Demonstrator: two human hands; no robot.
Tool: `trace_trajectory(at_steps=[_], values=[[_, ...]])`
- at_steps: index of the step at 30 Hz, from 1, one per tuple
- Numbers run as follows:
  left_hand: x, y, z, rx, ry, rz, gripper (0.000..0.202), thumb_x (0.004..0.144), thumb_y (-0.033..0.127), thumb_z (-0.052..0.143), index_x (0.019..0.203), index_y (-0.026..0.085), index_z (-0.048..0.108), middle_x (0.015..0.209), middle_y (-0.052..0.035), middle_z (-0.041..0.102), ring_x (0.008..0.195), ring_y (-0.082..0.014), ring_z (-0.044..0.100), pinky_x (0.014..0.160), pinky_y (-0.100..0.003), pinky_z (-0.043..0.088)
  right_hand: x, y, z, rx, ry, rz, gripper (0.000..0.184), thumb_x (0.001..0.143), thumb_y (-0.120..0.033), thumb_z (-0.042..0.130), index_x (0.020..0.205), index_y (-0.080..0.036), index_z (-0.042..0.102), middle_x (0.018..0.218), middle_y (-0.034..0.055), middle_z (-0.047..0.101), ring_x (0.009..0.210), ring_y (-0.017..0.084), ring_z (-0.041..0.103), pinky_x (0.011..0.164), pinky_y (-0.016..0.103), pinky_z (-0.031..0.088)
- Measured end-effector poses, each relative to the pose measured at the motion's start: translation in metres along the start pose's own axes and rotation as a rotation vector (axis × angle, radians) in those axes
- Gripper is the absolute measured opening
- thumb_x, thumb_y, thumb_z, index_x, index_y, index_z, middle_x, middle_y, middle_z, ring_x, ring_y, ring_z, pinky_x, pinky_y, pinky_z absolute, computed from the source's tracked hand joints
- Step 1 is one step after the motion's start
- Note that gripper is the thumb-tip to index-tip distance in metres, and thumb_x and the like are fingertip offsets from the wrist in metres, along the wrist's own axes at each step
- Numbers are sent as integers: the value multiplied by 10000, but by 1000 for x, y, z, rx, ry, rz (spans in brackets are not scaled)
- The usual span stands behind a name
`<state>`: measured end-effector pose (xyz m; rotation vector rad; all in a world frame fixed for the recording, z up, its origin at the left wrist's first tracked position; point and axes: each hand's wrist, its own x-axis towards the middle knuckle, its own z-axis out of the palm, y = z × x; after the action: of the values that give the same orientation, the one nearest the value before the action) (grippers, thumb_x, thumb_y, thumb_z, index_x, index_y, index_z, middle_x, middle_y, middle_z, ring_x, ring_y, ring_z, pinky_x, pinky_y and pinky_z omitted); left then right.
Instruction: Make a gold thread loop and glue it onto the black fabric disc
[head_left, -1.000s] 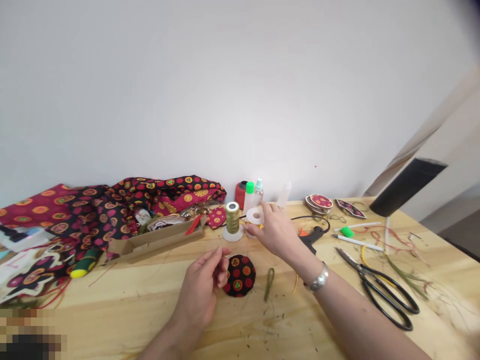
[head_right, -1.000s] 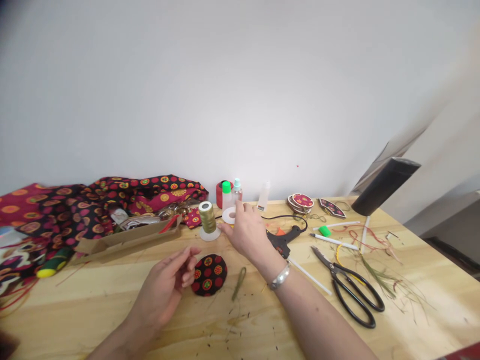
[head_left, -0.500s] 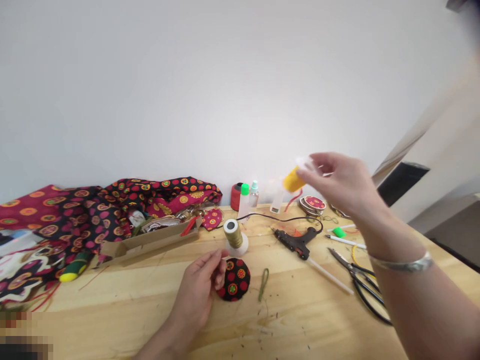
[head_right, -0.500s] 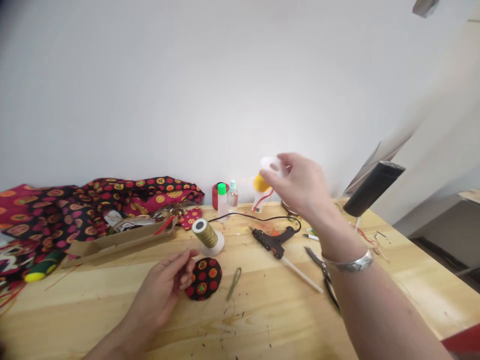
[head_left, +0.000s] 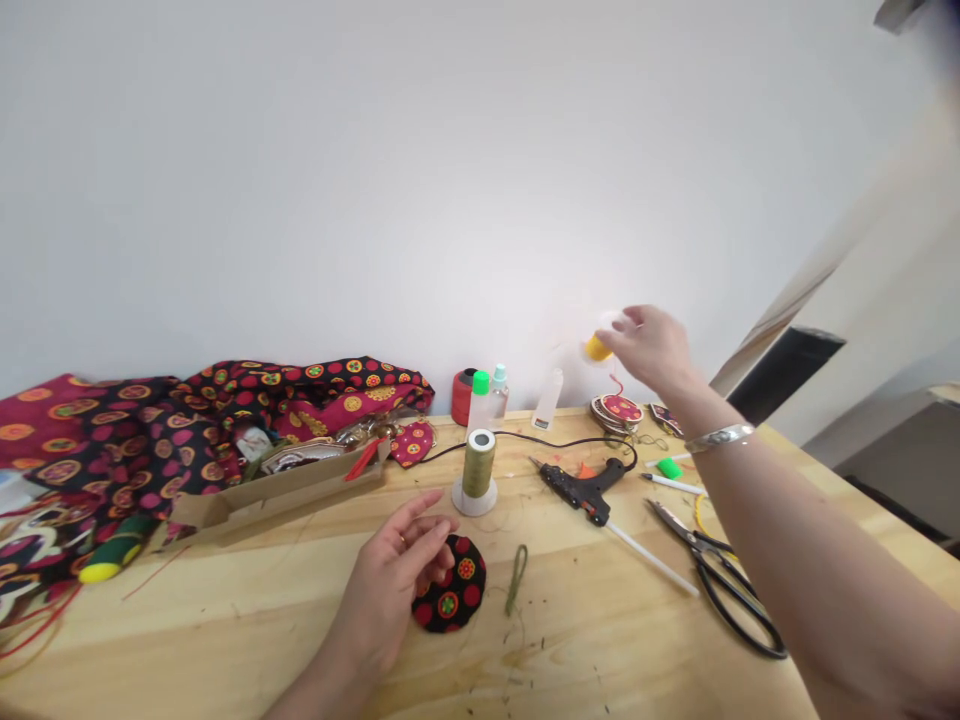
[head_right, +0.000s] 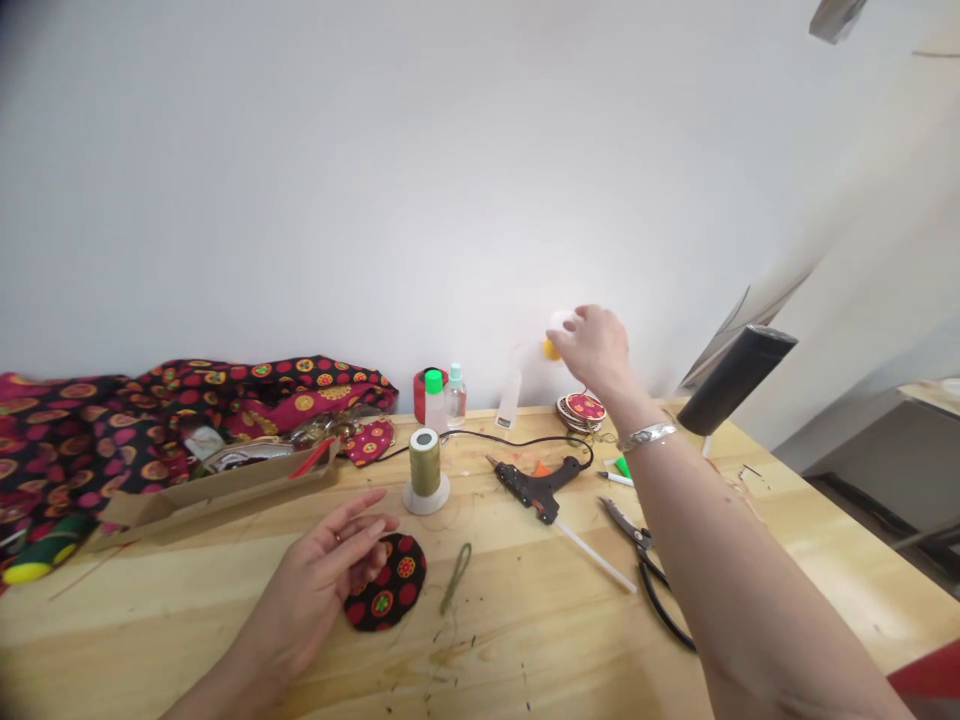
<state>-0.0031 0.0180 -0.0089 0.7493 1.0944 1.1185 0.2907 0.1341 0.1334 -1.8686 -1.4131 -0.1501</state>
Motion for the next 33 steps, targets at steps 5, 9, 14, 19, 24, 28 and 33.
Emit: trace_trajectory(at_steps=[5,9,14,19,24,28,33], values=[[0,1,-2,6,-27,-2,522,692,287,713,1160,159,521,813,-44,687,550,-96,550,530,-219,408,-13,12,31,-47,-214,21,468,712,-336,584,1093,-65,585,991,166,667,917,242,621,762,327,456],[-1,2,-2,-2,-22,-13,515,690,272,711,1152,151,518,807,-44,688,544,-95,544,517,-214,401,-25,22,54,-67,-314,29,441,718,-315,603,1068,-48,597,949,162,685,884,233,634,727,296,449],[-2,4,0,0,-18,-22,514,673,277,723,1137,160,535,786,-33,687,533,-95,542,517,-215,400,-33,31,65,-88,-427,26,446,656,-333,704,1000,-56,638,916,165,696,862,240,651,704,274,453],[-2,2,-1,-12,-19,-23,511,657,284,733,1119,161,555,794,-43,692,542,-103,553,529,-227,408,-24,27,37,-90,-305,15,481,790,-377,566,1142,-50,578,1119,220,619,1044,287,583,849,367,429],[-2,2,0,-28,21,2,506,644,276,733,1106,157,564,792,-39,689,522,-94,547,496,-215,386,-62,-11,20,142,-360,-71,266,828,-331,497,929,-154,667,849,79,693,769,185,639,716,302,479],[-3,4,1,-35,51,34,485,648,258,720,1093,140,567,768,-28,676,503,-81,524,482,-208,367,-118,-40,41,412,-663,-198,500,677,-310,688,1149,-188,575,975,51,649,606,112,566,585,255,472],[-3,5,1,-31,64,52,499,618,263,734,1075,127,585,745,-27,664,490,-83,514,467,-215,353,-148,-54,68,461,-655,-282,457,677,-295,688,1110,-219,565,761,-22,606,585,107,508,546,227,414]])
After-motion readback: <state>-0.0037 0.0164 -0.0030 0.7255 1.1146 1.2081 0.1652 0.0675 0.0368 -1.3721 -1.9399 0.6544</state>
